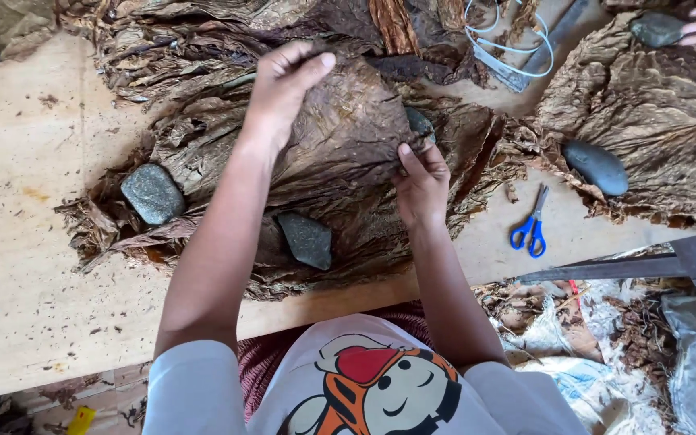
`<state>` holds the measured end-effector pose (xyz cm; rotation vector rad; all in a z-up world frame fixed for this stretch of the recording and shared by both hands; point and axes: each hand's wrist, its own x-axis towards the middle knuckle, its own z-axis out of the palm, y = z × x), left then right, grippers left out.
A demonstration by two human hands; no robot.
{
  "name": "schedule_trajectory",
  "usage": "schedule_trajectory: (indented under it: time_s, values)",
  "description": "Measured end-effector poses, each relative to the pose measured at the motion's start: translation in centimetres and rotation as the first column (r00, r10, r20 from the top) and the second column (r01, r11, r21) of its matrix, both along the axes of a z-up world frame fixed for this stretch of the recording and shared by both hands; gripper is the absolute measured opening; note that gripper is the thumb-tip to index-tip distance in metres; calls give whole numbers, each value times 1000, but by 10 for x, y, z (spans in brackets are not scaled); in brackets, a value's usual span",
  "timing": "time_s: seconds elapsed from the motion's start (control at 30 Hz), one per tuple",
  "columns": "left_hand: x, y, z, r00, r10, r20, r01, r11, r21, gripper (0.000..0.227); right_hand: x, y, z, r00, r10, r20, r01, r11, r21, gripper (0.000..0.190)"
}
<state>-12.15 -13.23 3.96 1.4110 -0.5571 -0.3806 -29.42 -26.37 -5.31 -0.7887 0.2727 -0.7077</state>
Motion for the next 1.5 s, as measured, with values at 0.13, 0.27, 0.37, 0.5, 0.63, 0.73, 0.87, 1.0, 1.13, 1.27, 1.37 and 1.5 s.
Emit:
schedule_trajectory:
  time_s: [0.13,0.27,0.37,0.5,0.63,0.73,0.87,1.0,1.13,1.27,1.37,1.5]
  values:
    - [18,7,8,999,38,22,-34,990,-136,6,-12,-7,-4,1000,-20,-24,21,999,46,17]
    - [42,3,-3,987,139,85,-114,963,-242,6,-19,-14,-11,995,-16,100,13,999,29,17]
    - [46,2,1,976,163,148,-118,955,-271,8,-19,-20,-20,998,-12,62,12,1000,0,19]
    - [10,-9,16,909,321,266,-281,943,-178,11,-16,-11,-4,1000,-15,19,17,995,-101,20]
    - [-77,-16,14,728,82,680,-165,985,58,9,-20,4,31,999,-52,7,52,978,-204,31]
    - [-121,-28,-31,590,-270,761,-164,883,440,24,-21,1,33,999,-44,-25,37,967,-251,44]
    - [-141,-23,-37,486,-608,628,-16,712,702,41,-23,-42,-32,970,-195,-143,112,886,-449,22]
    - [-129,-25,-21,566,-646,513,140,688,712,34,-23,-61,-69,971,-221,-93,190,945,-265,13]
    - [-102,-44,-7,514,-327,793,-24,919,394,25,-23,-56,-58,978,-208,-4,199,943,-267,11]
    - [-88,-76,-13,525,-498,690,85,837,540,27,-30,-19,3,968,-251,8,238,908,-345,17]
    - [-88,-86,-12,679,-493,543,400,870,289,5,-32,-51,-55,956,-293,-21,263,884,-386,24]
    - [-72,-98,-38,706,-370,604,342,925,168,7,-43,-60,-59,950,-304,-73,248,875,-417,29]
